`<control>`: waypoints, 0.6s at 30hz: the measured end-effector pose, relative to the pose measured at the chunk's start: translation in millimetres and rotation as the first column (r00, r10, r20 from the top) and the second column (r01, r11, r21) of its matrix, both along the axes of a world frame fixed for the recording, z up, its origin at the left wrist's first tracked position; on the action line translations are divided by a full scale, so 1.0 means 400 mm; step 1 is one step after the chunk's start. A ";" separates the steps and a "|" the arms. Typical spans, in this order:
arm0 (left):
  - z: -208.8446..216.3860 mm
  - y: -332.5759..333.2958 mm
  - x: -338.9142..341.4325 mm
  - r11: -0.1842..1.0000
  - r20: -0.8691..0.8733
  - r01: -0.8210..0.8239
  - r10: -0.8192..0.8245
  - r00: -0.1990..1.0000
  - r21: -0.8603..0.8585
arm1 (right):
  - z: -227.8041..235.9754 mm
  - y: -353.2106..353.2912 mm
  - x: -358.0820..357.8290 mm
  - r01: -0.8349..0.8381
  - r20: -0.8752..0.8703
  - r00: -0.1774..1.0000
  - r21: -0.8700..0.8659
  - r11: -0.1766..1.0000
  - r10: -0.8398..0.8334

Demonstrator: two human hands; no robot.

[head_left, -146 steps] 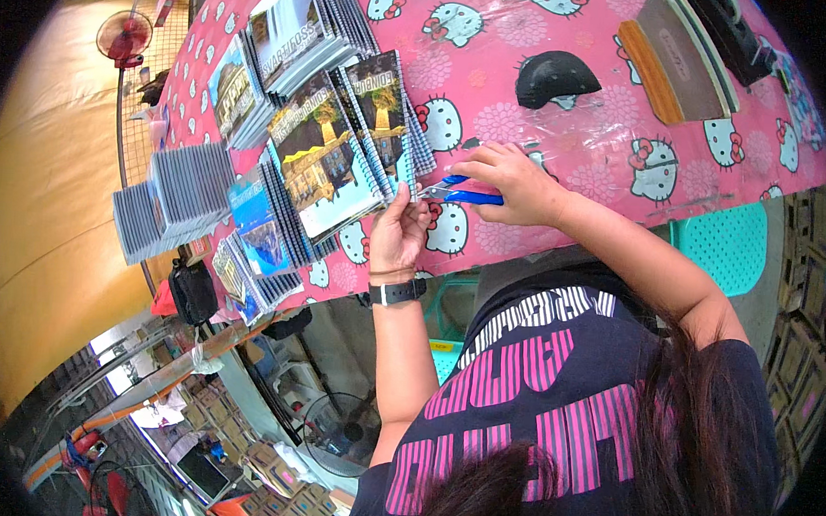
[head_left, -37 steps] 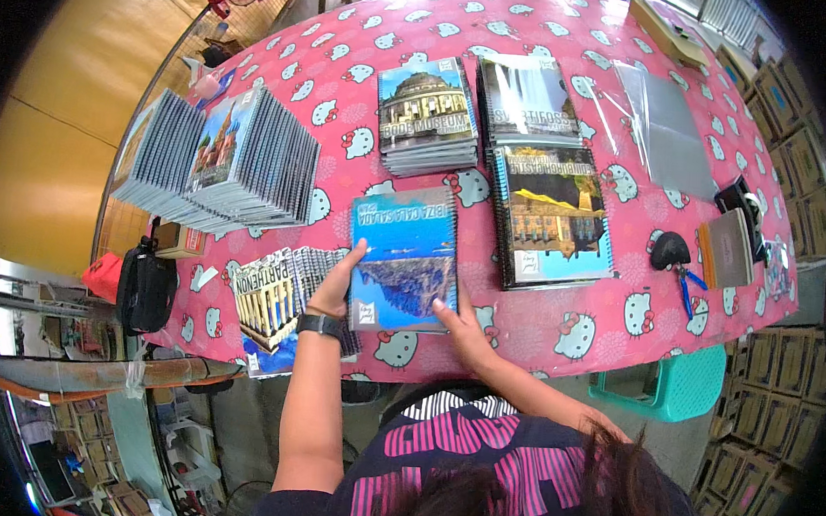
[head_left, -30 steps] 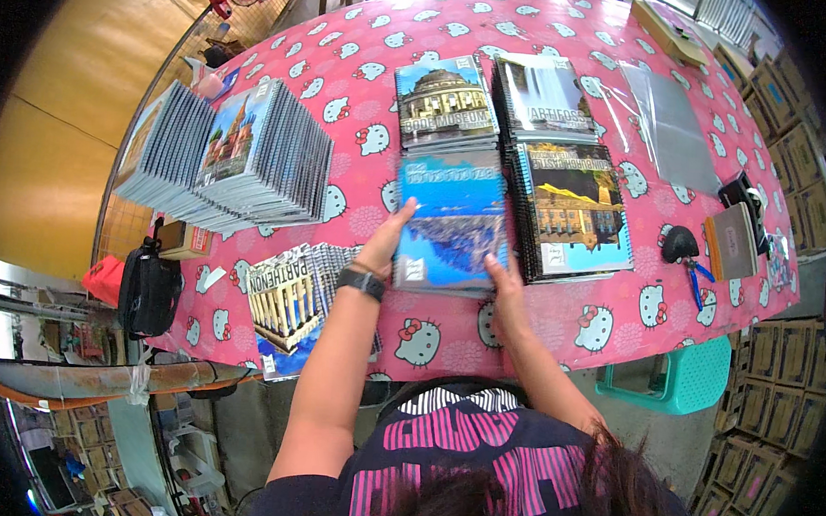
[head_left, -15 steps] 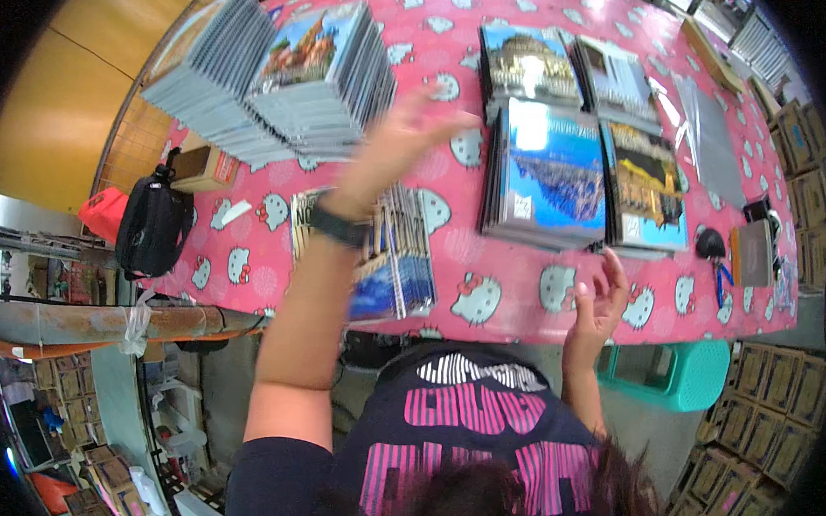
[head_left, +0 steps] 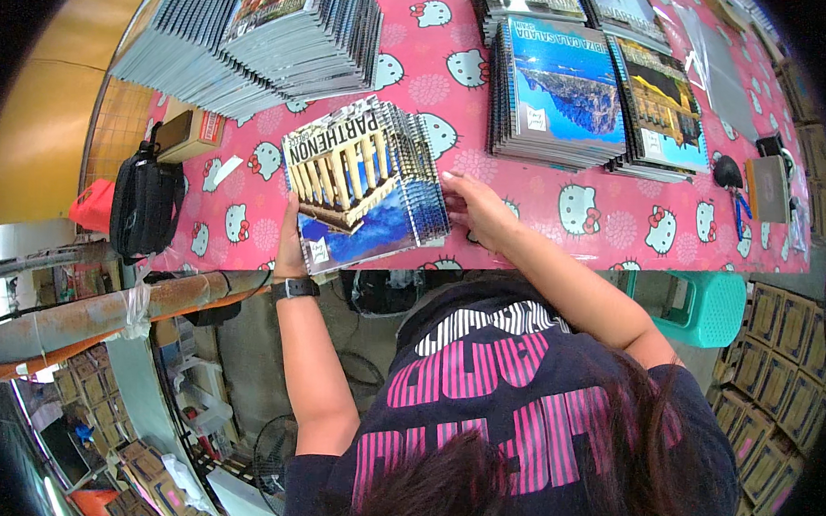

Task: The person sorts and stacks spiral-bound notebooks on a table, moving them between different piles according to the images on the covers. They use a pair of pliers to adjust the wire binding on one notebook.

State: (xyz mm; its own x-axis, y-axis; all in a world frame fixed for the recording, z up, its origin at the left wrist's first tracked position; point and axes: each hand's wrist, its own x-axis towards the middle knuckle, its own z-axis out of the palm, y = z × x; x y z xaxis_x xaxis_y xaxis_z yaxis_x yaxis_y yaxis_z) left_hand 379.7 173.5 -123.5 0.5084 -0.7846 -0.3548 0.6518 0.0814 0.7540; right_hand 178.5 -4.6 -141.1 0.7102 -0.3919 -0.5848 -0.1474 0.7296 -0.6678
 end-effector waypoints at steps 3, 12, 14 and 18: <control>0.002 0.000 0.007 0.998 0.039 -0.016 0.014 0.999 0.068 | 0.009 -0.028 -0.002 -0.127 0.026 0.992 0.033 0.991 0.126; -0.003 0.000 0.014 0.995 0.053 -0.084 0.082 0.995 0.051 | 0.050 0.018 0.017 -0.063 0.056 0.996 -0.026 0.998 0.065; 0.013 -0.013 0.004 0.997 0.058 -0.067 0.064 0.996 0.046 | 0.022 0.054 0.022 -0.111 -0.086 0.993 -0.350 0.930 0.086; 0.015 -0.006 0.006 0.994 0.049 0.026 -0.031 0.998 0.102 | -0.023 0.095 0.052 -0.027 -0.123 0.992 -0.509 0.860 -0.042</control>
State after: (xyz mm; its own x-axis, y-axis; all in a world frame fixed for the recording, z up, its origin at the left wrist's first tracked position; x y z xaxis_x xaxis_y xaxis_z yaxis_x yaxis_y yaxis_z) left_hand 382.1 170.9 -117.6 0.5057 -0.7606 -0.4071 0.6134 -0.0148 0.7896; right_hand 199.2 33.2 -150.3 0.6405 -0.6639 -0.3859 -0.2505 0.2944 -0.9223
